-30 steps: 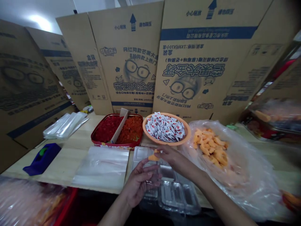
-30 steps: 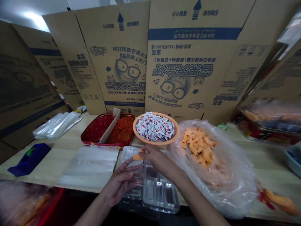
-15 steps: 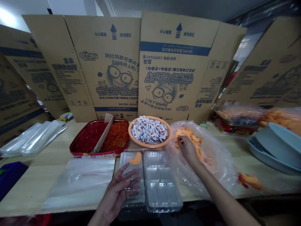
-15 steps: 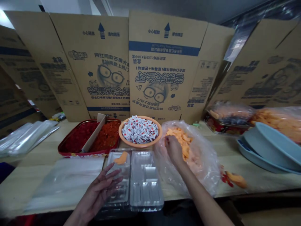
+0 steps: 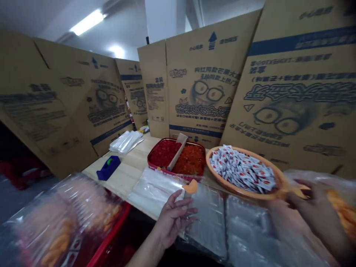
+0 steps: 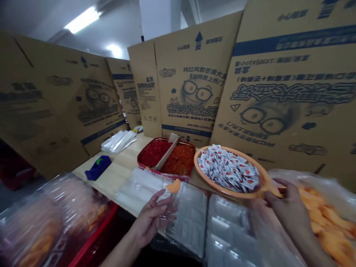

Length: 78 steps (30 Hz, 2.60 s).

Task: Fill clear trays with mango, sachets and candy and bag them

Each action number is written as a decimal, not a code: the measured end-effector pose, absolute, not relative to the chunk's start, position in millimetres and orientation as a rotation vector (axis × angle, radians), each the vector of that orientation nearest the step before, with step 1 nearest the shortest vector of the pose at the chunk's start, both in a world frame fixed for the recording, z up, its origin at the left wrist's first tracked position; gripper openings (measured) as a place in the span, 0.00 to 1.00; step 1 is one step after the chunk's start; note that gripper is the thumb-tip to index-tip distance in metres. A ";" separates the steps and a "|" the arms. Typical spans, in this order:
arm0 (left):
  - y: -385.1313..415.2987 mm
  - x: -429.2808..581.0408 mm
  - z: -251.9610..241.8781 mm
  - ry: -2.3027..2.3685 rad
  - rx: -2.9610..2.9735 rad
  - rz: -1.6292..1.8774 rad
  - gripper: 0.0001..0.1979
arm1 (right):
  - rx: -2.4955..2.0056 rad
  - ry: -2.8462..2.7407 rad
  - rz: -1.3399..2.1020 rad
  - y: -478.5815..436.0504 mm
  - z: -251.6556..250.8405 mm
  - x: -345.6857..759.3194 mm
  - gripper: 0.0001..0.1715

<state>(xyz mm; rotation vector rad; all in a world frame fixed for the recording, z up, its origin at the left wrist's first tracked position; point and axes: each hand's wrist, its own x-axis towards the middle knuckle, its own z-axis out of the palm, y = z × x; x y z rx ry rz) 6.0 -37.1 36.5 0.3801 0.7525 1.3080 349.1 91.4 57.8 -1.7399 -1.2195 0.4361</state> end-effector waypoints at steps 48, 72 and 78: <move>-73.2 -104.2 19.5 0.724 0.264 1.628 0.34 | -1.027 -2.522 0.428 56.5 76.1 -9.7 0.13; -51.3 -173.6 9.6 0.686 0.094 1.698 0.44 | -1.517 -2.914 0.294 236.7 31.8 -64.6 0.14; -38.2 -178.3 11.8 0.723 0.124 1.727 0.38 | -1.510 -2.872 0.311 244.7 20.4 -74.0 0.13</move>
